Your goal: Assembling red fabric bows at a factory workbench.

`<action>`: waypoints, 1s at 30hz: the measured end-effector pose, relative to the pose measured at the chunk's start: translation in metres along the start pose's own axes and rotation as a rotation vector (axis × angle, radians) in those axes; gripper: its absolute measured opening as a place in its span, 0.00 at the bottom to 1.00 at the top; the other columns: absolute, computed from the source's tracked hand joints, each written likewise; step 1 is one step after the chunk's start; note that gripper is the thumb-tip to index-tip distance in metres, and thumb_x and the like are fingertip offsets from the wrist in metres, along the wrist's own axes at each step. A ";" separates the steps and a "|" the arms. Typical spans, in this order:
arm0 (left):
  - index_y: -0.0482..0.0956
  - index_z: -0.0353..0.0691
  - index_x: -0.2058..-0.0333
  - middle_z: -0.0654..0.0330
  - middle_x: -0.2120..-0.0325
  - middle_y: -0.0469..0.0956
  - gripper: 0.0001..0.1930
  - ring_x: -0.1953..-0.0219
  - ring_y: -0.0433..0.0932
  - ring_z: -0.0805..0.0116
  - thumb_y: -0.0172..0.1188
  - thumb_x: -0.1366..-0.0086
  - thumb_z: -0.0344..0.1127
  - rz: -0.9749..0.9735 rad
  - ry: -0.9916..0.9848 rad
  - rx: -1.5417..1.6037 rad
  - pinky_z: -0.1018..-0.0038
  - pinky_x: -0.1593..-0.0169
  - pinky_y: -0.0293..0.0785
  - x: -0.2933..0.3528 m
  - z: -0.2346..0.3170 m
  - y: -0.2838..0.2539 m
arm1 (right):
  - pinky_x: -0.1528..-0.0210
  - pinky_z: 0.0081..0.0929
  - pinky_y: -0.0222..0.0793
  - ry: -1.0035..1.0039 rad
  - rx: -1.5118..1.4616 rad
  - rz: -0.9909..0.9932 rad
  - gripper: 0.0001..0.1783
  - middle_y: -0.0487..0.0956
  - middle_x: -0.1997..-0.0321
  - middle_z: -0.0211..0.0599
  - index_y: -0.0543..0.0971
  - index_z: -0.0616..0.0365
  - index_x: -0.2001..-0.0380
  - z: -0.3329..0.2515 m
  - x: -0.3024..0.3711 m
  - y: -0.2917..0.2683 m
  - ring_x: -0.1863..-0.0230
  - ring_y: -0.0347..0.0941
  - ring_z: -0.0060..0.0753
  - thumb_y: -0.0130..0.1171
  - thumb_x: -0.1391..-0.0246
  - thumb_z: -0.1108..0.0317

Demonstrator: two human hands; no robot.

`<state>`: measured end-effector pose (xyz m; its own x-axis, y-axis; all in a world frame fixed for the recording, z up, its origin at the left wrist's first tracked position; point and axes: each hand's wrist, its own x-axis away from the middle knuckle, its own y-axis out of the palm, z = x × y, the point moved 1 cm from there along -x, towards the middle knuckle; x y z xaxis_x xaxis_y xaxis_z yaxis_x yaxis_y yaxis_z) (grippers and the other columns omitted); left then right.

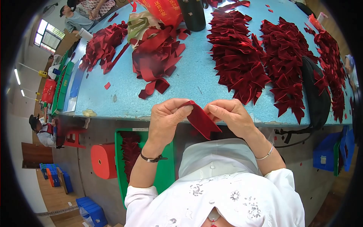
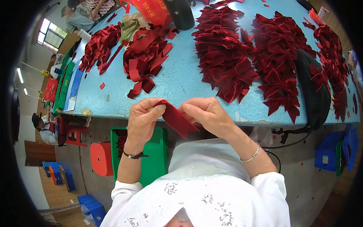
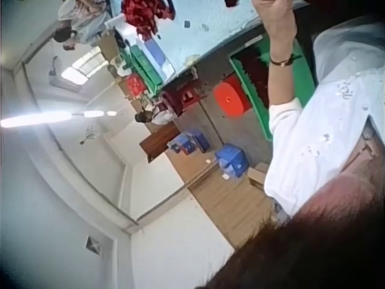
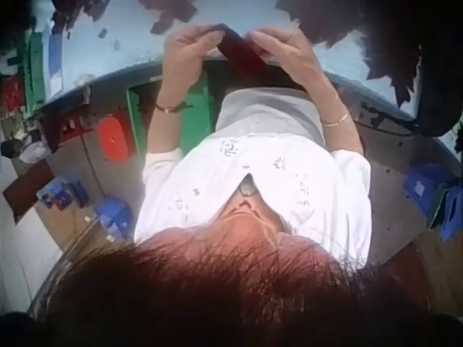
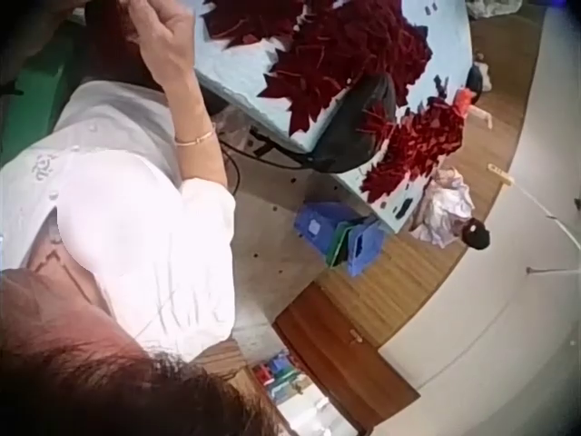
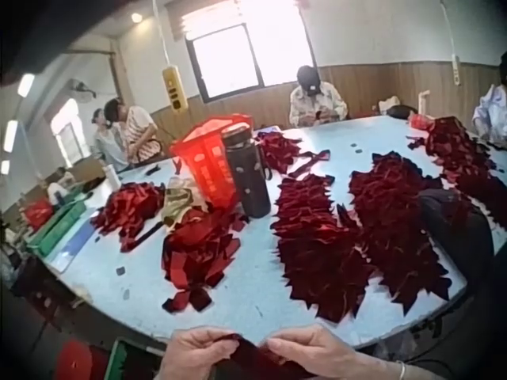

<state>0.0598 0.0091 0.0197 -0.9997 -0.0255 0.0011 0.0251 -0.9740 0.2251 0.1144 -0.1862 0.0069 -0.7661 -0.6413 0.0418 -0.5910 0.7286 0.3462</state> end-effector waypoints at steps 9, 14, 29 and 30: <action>0.80 0.30 0.61 0.55 0.66 0.81 0.09 0.65 0.79 0.72 0.60 0.41 0.23 -0.075 -0.111 0.193 0.78 0.58 0.75 0.008 0.004 -0.001 | 0.61 0.23 0.70 -0.262 0.391 -0.172 0.11 0.79 0.66 0.36 0.78 0.65 0.61 0.011 0.001 -0.001 0.65 0.74 0.26 0.58 0.50 0.76; 0.79 0.31 0.61 0.58 0.68 0.80 0.09 0.70 0.75 0.76 0.59 0.40 0.24 -0.009 -0.190 0.239 0.80 0.62 0.73 0.013 0.004 0.006 | 0.60 0.24 0.70 -0.548 0.528 -0.091 0.11 0.79 0.65 0.37 0.77 0.65 0.63 0.012 0.003 0.007 0.64 0.74 0.25 0.60 0.53 0.77; 0.78 0.31 0.60 0.56 0.66 0.80 0.10 0.66 0.78 0.73 0.60 0.41 0.23 0.078 -0.206 0.152 0.79 0.60 0.75 0.017 -0.025 0.009 | 0.74 0.15 0.68 -0.279 0.405 0.183 0.07 0.79 0.74 0.32 0.77 0.64 0.67 0.031 0.007 0.011 0.74 0.72 0.15 0.61 0.52 0.76; 0.78 0.31 0.60 0.56 0.67 0.80 0.10 0.66 0.78 0.72 0.60 0.41 0.23 0.073 -0.196 0.138 0.79 0.60 0.76 0.017 -0.027 0.008 | 0.75 0.16 0.67 -0.321 0.440 0.198 0.07 0.78 0.75 0.32 0.78 0.63 0.68 0.031 0.007 0.010 0.75 0.72 0.16 0.61 0.53 0.77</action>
<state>0.0430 -0.0051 -0.0047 -0.9774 -0.0380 0.2079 0.1103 -0.9310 0.3481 0.0948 -0.1758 -0.0181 -0.8702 -0.4278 -0.2445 -0.4257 0.9026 -0.0641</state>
